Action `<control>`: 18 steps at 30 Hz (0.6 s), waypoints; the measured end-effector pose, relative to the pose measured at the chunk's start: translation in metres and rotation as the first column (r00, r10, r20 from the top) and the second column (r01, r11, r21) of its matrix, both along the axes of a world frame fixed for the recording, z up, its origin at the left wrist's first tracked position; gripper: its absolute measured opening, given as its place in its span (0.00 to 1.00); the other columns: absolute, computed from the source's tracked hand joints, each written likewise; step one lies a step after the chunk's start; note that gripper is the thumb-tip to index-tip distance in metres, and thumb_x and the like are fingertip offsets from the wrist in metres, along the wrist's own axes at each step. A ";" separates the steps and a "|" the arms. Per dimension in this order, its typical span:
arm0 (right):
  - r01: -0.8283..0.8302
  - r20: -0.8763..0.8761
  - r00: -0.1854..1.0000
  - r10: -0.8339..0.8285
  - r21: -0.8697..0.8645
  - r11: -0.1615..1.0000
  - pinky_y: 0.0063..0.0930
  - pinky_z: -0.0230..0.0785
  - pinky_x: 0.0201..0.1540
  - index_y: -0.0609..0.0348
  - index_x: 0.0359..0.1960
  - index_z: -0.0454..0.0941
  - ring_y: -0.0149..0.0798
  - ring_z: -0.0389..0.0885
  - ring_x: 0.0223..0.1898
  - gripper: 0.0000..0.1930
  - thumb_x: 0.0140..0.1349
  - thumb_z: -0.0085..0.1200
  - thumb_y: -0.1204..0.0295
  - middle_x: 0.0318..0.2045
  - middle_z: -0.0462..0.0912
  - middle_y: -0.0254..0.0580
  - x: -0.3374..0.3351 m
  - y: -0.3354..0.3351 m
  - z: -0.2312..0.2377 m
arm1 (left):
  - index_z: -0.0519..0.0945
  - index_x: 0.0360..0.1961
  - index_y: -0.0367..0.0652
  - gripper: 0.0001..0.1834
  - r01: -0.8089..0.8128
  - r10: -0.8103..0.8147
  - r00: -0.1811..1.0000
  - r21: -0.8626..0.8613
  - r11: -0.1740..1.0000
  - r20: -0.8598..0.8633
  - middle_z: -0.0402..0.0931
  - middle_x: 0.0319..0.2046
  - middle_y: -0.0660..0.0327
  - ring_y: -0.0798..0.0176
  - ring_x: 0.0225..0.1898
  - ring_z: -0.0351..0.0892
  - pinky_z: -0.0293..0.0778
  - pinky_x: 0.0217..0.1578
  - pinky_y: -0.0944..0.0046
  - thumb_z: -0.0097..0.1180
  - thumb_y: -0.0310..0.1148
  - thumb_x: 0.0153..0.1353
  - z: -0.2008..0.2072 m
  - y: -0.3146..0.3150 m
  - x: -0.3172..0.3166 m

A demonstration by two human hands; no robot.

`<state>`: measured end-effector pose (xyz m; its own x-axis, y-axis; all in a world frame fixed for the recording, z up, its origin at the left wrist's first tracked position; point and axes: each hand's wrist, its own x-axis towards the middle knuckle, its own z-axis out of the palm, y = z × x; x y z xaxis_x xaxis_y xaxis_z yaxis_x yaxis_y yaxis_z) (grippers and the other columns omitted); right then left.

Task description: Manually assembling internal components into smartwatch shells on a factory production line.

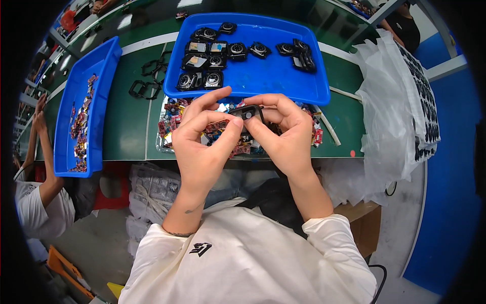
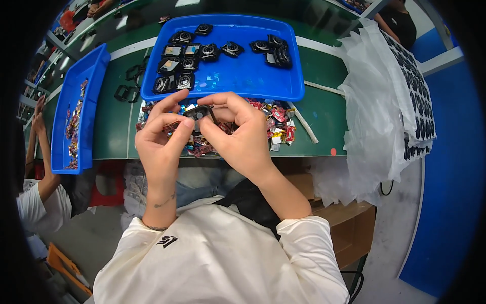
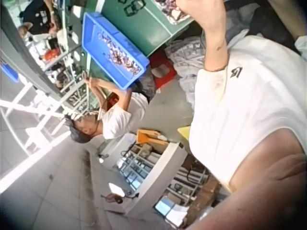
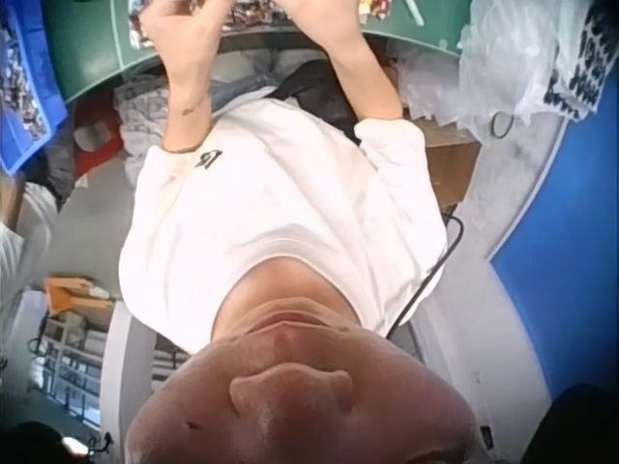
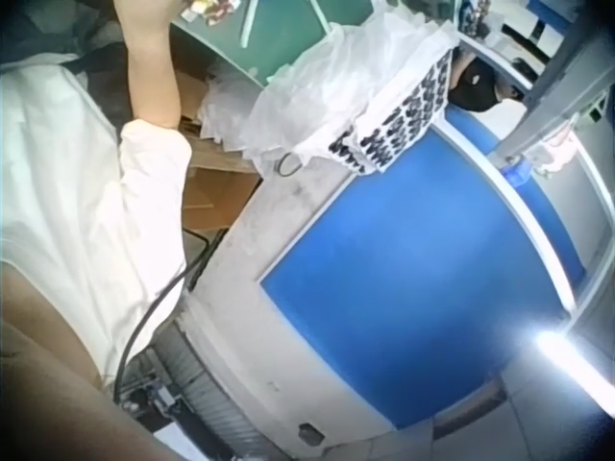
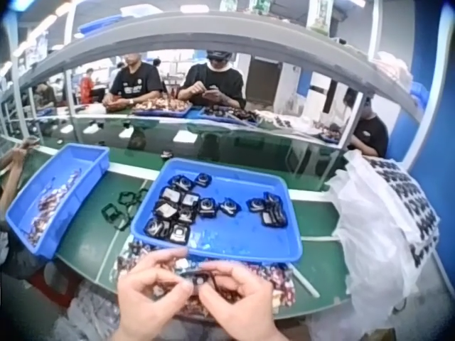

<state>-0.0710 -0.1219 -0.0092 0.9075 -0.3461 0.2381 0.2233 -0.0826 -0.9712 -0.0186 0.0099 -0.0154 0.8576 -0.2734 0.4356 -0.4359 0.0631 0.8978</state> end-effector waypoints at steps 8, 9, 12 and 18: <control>0.001 -0.002 1.000 -0.001 -0.035 0.999 0.12 0.51 0.20 0.62 0.38 0.77 0.13 0.62 0.18 0.09 0.54 0.55 0.79 0.18 0.77 0.27 -0.001 0.003 0.004 | 0.82 0.27 0.37 0.04 0.015 -0.018 0.995 -0.031 0.999 -0.098 0.78 0.45 0.53 0.63 0.44 0.73 0.66 0.49 0.64 0.62 0.23 0.48 0.001 0.000 0.001; 0.006 0.010 1.000 -0.005 -0.082 0.997 0.12 0.50 0.20 0.62 0.38 0.77 0.14 0.61 0.17 0.09 0.54 0.55 0.79 0.18 0.76 0.26 -0.001 0.002 0.003 | 0.82 0.26 0.37 0.03 0.013 -0.016 0.996 -0.034 0.999 -0.092 0.78 0.44 0.54 0.63 0.44 0.73 0.66 0.49 0.64 0.62 0.24 0.48 0.000 0.000 0.001; 0.005 0.021 1.000 -0.002 -0.123 0.992 0.12 0.49 0.19 0.62 0.37 0.78 0.14 0.60 0.16 0.08 0.54 0.56 0.78 0.18 0.77 0.26 -0.001 0.003 0.003 | 0.82 0.26 0.38 0.03 0.007 -0.009 0.995 -0.021 1.000 -0.103 0.79 0.42 0.55 0.63 0.44 0.74 0.66 0.49 0.63 0.61 0.24 0.48 -0.001 0.002 0.002; -0.002 0.026 1.000 0.005 -0.110 0.994 0.11 0.45 0.16 0.62 0.36 0.78 0.12 0.57 0.14 0.08 0.54 0.57 0.77 0.19 0.78 0.27 -0.002 0.002 0.003 | 0.81 0.25 0.38 0.03 -0.014 0.012 0.990 -0.012 1.000 -0.144 0.81 0.39 0.57 0.62 0.42 0.75 0.65 0.48 0.62 0.61 0.25 0.48 0.002 0.001 0.000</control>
<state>-0.0730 -0.1199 -0.0066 0.9016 -0.3134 0.2983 0.2490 -0.1881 -0.9501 -0.0182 0.0112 -0.0138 0.9151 -0.2571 0.3107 -0.3031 0.0700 0.9504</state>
